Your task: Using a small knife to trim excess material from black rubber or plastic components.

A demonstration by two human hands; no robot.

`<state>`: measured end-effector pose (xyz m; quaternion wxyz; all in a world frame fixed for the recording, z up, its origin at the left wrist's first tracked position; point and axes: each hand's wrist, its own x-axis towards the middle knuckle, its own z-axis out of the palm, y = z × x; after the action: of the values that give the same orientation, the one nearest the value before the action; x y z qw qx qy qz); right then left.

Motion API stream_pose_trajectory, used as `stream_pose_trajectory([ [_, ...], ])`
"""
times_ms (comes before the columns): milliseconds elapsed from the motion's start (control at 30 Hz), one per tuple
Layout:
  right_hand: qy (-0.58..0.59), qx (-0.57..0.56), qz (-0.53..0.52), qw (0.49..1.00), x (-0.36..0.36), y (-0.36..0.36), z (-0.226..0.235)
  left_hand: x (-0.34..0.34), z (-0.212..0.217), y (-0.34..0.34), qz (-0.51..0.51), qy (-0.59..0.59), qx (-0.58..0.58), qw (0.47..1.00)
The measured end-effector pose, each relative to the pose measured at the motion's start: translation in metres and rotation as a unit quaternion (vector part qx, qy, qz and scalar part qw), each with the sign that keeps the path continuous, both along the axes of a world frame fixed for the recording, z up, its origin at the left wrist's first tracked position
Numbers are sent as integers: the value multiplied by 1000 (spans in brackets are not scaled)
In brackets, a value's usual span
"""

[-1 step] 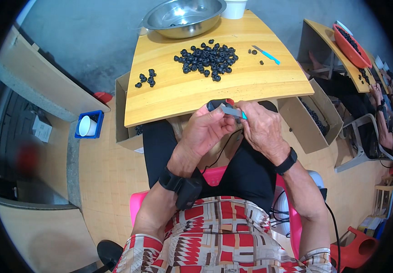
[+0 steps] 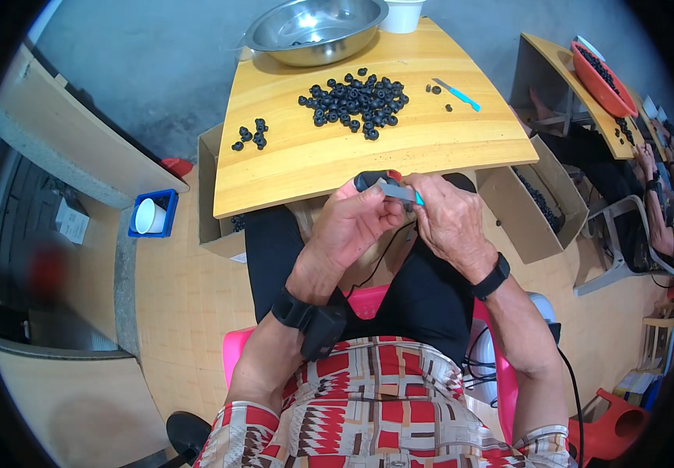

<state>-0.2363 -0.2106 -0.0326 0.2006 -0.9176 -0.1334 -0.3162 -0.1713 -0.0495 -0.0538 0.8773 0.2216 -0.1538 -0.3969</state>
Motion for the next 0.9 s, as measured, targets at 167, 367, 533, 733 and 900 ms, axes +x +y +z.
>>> stream_pose_trajectory([
  [167, 24, 104, -56, 993, 7, -13, -6, 0, 7, 1, 20, -25, 41, 999],
  [367, 70, 346, 71, 933, -2, 15, 2, -7, 4, -5, 49, -27, 41, 998],
  [533, 68, 301, 69, 949, -2, 13, 3, -8, 2, -5, 42, -20, 34, 998],
  [733, 9, 273, 99, 957, 1, 13, -5, -3, -6, 2, -25, 32, 94, 995],
  [900, 3, 248, 108, 963, 2, 14, -4, -5, -4, -1, 30, 37, 79, 996],
])
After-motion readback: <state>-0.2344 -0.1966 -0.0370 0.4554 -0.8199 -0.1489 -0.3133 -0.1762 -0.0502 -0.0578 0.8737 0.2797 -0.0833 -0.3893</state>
